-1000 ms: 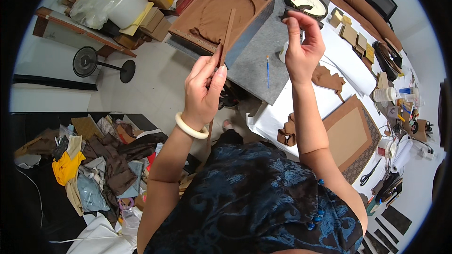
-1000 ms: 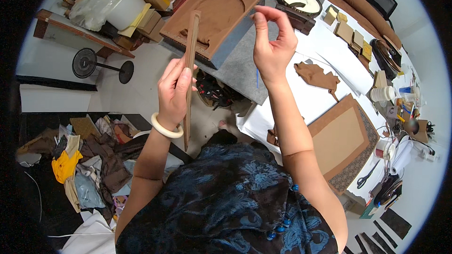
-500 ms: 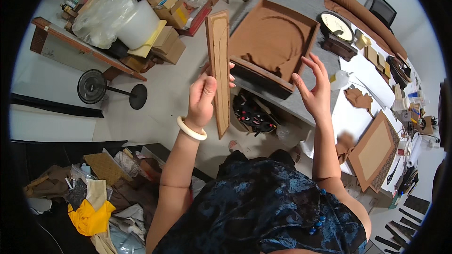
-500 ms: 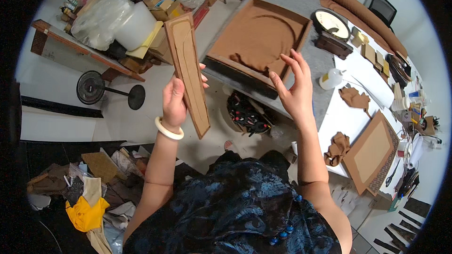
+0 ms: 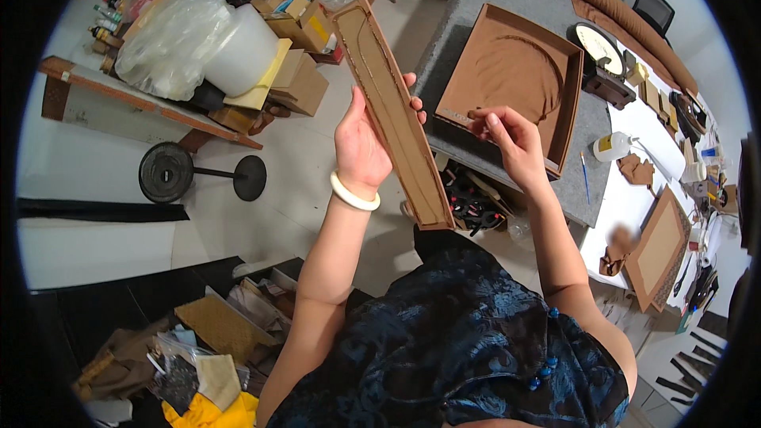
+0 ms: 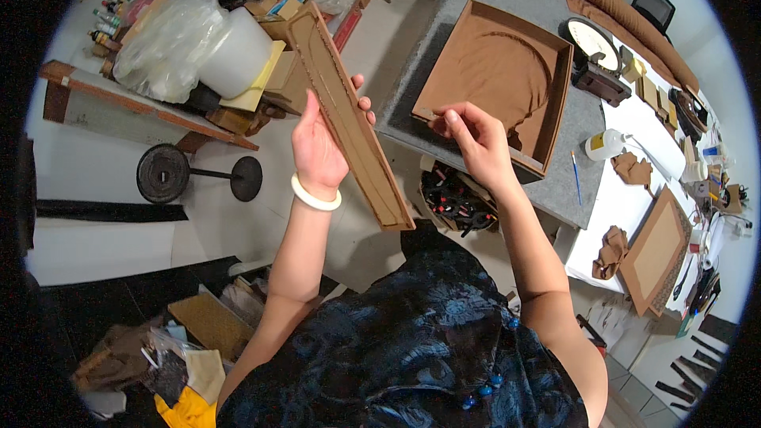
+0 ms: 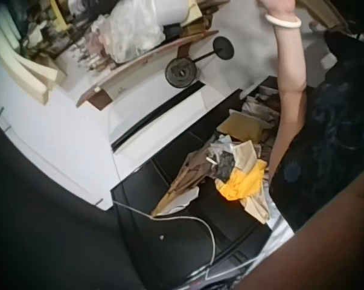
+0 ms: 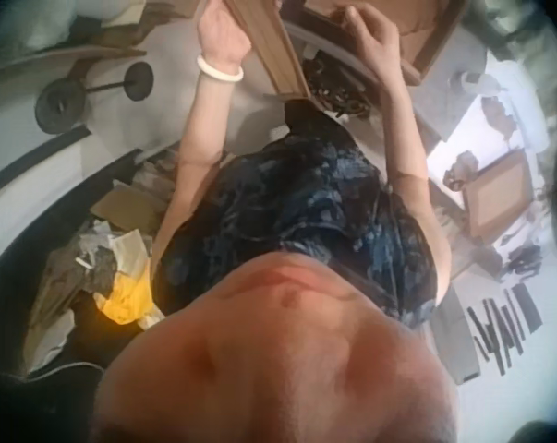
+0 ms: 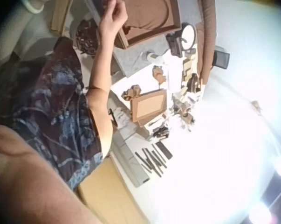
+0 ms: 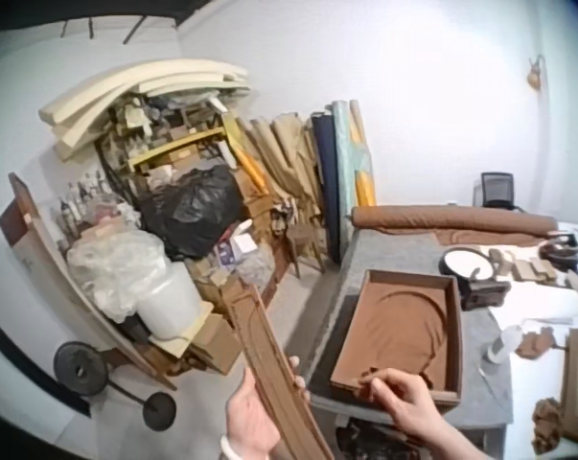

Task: The person assembles a tray by applying glue to a wooden frame and attaching a patterned fabric insert. They then use an iron to press the fabric onto the frame, ensuring it adheres properly. Finally, they place the assembled tray into a box.

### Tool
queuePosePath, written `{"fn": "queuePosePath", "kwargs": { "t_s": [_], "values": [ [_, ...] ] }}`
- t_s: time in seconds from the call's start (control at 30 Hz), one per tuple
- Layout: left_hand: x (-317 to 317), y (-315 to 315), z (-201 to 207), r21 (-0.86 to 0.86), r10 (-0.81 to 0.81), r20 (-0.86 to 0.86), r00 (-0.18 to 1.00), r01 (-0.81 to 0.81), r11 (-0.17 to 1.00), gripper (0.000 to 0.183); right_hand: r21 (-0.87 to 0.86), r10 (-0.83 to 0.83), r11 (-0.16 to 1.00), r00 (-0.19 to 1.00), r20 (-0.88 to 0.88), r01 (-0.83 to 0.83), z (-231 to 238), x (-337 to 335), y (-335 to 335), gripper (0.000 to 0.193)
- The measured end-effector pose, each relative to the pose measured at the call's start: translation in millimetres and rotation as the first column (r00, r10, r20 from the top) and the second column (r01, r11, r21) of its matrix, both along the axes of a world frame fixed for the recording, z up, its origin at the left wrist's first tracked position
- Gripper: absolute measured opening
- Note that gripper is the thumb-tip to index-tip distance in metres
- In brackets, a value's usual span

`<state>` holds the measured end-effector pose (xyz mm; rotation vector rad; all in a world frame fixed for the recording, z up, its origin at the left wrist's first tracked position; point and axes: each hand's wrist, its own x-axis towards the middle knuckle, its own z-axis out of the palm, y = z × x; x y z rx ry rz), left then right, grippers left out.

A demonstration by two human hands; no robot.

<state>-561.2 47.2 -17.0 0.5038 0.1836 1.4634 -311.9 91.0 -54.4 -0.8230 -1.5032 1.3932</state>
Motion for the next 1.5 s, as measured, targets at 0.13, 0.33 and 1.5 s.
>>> {"fn": "queuePosePath", "kwargs": {
  "t_s": [0.13,0.33,1.5],
  "values": [
    [-31,62,-17,-0.074,-0.082,0.099,0.992,0.09,0.993,0.051,-0.186,0.181,0.96,0.972,-0.151,-0.208,3,-46,47,0.039],
    [-59,170,-17,-0.155,-0.118,0.007,0.993,0.118,0.981,0.045,-0.307,0.237,0.859,0.849,-0.473,-0.411,-30,-118,116,0.028],
    [-7,564,-146,-0.425,-0.656,-0.677,0.335,0.55,0.719,0.018,-0.679,-0.963,0.208,0.026,-0.268,0.704,-105,-74,301,0.041]
  ]
}}
